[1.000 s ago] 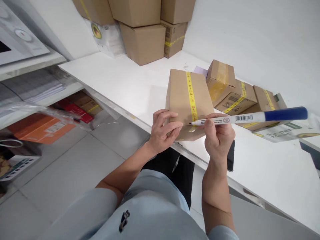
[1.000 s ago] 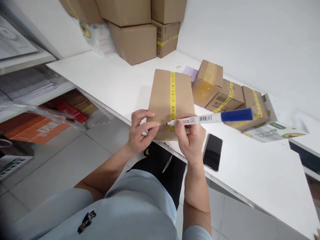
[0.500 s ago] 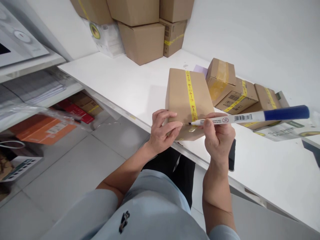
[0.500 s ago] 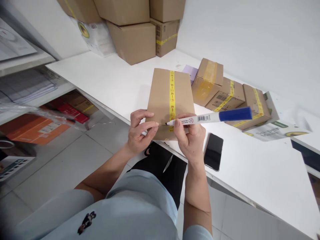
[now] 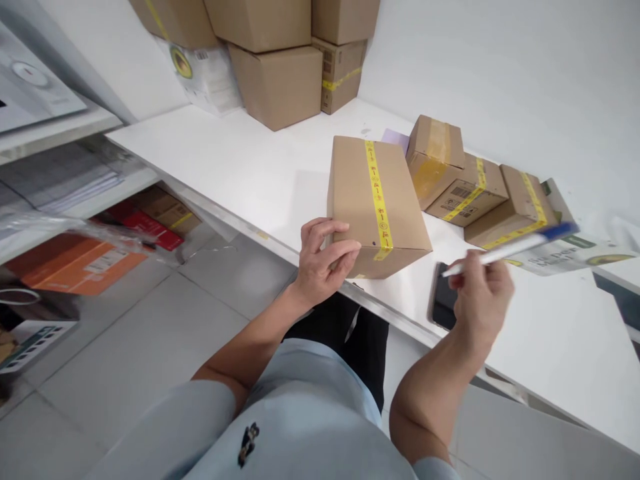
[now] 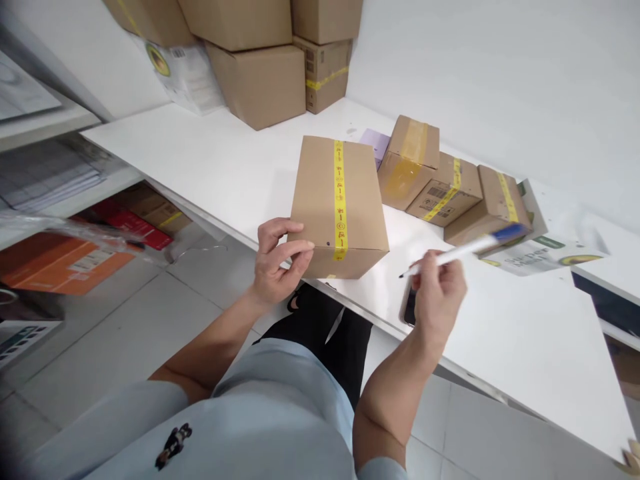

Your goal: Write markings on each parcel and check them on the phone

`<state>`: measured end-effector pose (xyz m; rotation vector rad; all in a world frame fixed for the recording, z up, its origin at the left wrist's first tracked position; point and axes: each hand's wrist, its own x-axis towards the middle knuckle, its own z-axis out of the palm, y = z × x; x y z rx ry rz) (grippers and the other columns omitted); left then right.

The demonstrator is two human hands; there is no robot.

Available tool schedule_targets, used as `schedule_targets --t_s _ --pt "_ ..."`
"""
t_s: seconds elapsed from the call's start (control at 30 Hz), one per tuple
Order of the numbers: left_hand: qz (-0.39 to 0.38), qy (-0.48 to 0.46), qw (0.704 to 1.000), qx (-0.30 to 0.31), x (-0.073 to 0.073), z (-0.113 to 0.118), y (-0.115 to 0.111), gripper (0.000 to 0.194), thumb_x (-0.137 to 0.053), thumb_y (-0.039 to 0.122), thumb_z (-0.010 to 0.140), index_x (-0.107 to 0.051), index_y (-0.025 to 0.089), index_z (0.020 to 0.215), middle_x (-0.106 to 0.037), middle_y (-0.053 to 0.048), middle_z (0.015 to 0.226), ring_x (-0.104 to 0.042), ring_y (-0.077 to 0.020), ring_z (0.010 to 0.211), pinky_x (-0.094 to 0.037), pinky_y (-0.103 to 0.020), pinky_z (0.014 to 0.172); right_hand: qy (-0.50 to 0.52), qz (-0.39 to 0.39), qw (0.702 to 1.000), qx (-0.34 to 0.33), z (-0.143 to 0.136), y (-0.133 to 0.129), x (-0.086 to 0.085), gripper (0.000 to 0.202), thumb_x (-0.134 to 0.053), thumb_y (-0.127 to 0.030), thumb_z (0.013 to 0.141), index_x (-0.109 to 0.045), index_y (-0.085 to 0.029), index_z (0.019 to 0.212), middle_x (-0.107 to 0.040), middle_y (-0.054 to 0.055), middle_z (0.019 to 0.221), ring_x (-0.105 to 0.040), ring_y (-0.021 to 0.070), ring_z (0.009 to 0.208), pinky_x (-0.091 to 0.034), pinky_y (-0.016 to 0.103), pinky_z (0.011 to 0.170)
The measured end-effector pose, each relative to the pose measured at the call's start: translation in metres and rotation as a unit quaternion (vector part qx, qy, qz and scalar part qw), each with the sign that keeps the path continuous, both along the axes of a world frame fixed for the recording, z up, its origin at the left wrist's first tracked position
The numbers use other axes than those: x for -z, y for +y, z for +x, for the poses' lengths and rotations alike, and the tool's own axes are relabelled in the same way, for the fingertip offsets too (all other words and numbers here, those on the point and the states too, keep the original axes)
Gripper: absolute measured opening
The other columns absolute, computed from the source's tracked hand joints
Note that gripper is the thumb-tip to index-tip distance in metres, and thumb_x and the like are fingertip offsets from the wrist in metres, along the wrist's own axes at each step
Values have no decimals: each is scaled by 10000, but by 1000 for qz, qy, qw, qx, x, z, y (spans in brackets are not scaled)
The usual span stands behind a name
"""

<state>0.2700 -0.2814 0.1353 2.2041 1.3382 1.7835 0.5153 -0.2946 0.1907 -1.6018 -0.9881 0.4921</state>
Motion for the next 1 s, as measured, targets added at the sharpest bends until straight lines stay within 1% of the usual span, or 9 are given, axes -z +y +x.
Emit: schedule_targets --t_s 0.1,0.23,0.33,0.4,0.53,0.63,0.7,0.83,1.0 --pt "-10 -10 1000 3 2 1 0 104 -576 242 950 -658 276 1006 -593 -80 1165 -523 -236 1141 -545 -437 929 -141 -235 960 -61 22 -1 29 349 -687 -516 768 -625 -185 860 -595 -24 611 -545 149 559 -400 284 572" --pt "-16 -21 1000 11 3 2 0 104 -575 249 952 -665 272 1001 -593 -81 1177 -514 -235 1153 -534 -429 926 -271 -374 883 -83 15 4 54 357 -657 -486 802 -650 -167 965 -676 59 734 -633 232 764 -428 326 691" --pt "-13 -17 1000 4 2 2 0 103 -564 268 965 -660 272 999 -592 -78 1167 -521 -229 1141 -534 -423 916 -291 -409 861 -82 4 5 60 338 -635 -472 822 -663 -163 956 -688 107 794 -640 270 821 -439 360 733" --pt "-1 -18 1000 5 2 2 0 96 -567 261 965 -653 275 1004 -591 -75 1166 -529 -225 1132 -534 -426 919 -290 -409 863 -65 4 1 61 376 -615 -503 835 -664 -156 971 -690 131 836 -640 286 848 -455 393 776" --pt "8 -22 1000 8 2 3 1 94 -572 251 963 -648 276 1013 -585 -74 1172 -532 -223 1134 -536 -421 916 -318 -327 887 71 21 -19 59 574 -612 -528 839 -610 -90 1210 -634 261 1167 -576 386 1126 -443 531 951" --pt "12 -30 999 16 4 3 1 106 -580 235 957 -650 277 1025 -578 -73 1191 -527 -226 1148 -530 -424 928 -325 -347 868 143 36 -37 59 901 -667 -608 785 -432 -35 1440 -440 359 1425 -420 496 1314 -389 667 1004" --pt "18 -37 999 22 4 3 2 122 -593 215 947 -646 281 1037 -572 -67 1203 -526 -228 1154 -522 -432 948 -314 -408 846 140 40 -44 61 1035 -657 -685 761 -366 6 1475 -391 382 1455 -380 524 1341 -375 698 1014" --pt "22 -38 999 23 4 4 2 140 -598 195 940 -640 280 1043 -570 -64 1198 -527 -229 1159 -521 -433 957 -330 -485 800 129 39 -46 65 1015 -575 -760 770 -458 39 1386 -424 367 1423 -395 500 1328 -378 641 1063" --pt "24 -35 999 21 3 4 1 144 -597 189 940 -637 277 1047 -577 -69 1195 -531 -229 1151 -527 -431 952 -317 -500 798 108 46 -33 63 1033 -604 -736 733 -472 64 1373 -421 362 1411 -404 489 1316 -409 589 1066"
